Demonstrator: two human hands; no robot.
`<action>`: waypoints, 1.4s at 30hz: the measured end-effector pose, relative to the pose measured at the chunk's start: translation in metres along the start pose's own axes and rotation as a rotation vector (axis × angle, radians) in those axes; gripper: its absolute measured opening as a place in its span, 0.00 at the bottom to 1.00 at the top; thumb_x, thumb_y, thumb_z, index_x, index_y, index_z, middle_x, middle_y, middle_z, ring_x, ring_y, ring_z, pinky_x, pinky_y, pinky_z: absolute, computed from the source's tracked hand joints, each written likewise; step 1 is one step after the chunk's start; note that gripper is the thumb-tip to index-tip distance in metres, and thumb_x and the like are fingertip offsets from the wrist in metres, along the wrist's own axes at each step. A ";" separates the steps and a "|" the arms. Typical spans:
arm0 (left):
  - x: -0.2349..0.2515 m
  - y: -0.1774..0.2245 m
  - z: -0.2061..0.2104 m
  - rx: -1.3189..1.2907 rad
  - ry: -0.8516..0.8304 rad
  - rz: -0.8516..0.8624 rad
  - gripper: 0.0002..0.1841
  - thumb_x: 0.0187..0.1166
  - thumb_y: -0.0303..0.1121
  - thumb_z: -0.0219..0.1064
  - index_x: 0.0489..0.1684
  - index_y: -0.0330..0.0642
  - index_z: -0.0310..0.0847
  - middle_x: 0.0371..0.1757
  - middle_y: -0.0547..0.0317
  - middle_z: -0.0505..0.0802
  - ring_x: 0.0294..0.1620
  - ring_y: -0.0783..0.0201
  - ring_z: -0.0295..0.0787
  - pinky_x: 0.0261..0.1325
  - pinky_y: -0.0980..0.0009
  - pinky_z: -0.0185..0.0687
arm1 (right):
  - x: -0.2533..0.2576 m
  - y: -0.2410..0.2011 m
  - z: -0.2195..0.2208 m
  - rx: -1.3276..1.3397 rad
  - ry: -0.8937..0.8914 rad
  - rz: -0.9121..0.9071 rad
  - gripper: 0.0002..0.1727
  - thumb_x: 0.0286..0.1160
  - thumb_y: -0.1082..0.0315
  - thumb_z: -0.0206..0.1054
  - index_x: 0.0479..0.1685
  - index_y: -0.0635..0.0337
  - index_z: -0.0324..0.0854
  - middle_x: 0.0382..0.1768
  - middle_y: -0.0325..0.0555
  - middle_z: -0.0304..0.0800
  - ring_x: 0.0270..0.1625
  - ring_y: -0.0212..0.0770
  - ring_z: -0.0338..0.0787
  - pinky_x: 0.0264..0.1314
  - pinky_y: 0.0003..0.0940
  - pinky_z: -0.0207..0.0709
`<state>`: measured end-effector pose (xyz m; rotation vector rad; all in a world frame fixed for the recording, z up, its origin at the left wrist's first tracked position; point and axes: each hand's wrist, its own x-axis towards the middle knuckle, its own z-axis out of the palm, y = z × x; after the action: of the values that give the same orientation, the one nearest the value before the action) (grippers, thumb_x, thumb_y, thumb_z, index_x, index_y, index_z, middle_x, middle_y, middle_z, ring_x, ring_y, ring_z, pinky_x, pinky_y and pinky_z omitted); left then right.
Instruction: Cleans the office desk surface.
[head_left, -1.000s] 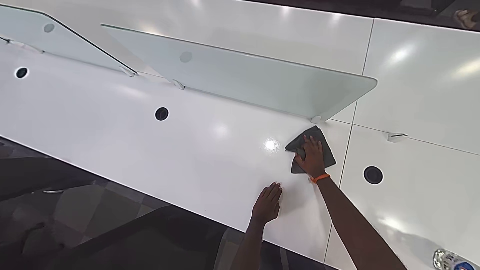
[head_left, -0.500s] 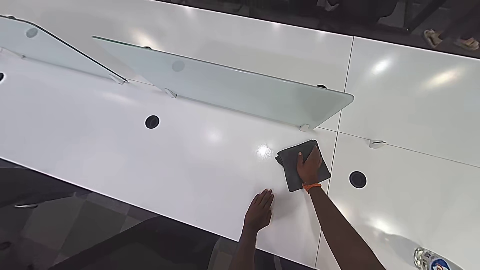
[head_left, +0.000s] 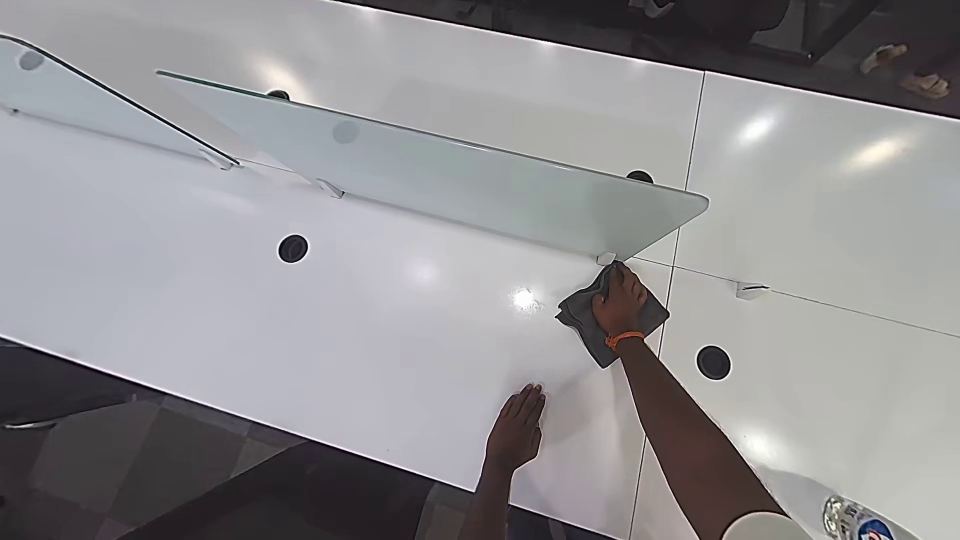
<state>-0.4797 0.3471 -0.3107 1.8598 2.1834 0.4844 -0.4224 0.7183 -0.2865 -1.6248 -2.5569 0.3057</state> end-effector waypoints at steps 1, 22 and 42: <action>0.000 0.000 -0.001 0.000 0.005 0.001 0.29 0.77 0.37 0.53 0.82 0.48 0.74 0.88 0.62 0.73 0.91 0.60 0.61 0.88 0.58 0.60 | 0.001 0.000 0.000 -0.003 0.002 -0.001 0.40 0.65 0.48 0.61 0.85 0.48 0.71 0.90 0.47 0.62 0.89 0.55 0.62 0.86 0.64 0.52; 0.001 -0.002 0.001 -0.057 0.025 0.018 0.27 0.80 0.36 0.53 0.80 0.46 0.76 0.87 0.58 0.75 0.90 0.57 0.63 0.87 0.57 0.62 | -0.120 -0.007 0.009 0.055 -0.078 -0.301 0.34 0.68 0.65 0.59 0.83 0.51 0.74 0.85 0.53 0.71 0.89 0.57 0.65 0.92 0.61 0.51; 0.000 -0.001 0.003 -0.009 0.042 0.010 0.25 0.82 0.38 0.51 0.77 0.47 0.78 0.86 0.59 0.76 0.89 0.59 0.65 0.87 0.58 0.63 | -0.187 -0.004 0.010 0.297 -0.135 -0.477 0.28 0.61 0.71 0.66 0.68 0.53 0.87 0.78 0.47 0.82 0.86 0.54 0.73 0.89 0.62 0.57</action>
<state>-0.4792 0.3475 -0.3133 1.8739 2.1955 0.5389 -0.3478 0.5461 -0.2908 -0.8909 -2.7256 0.7211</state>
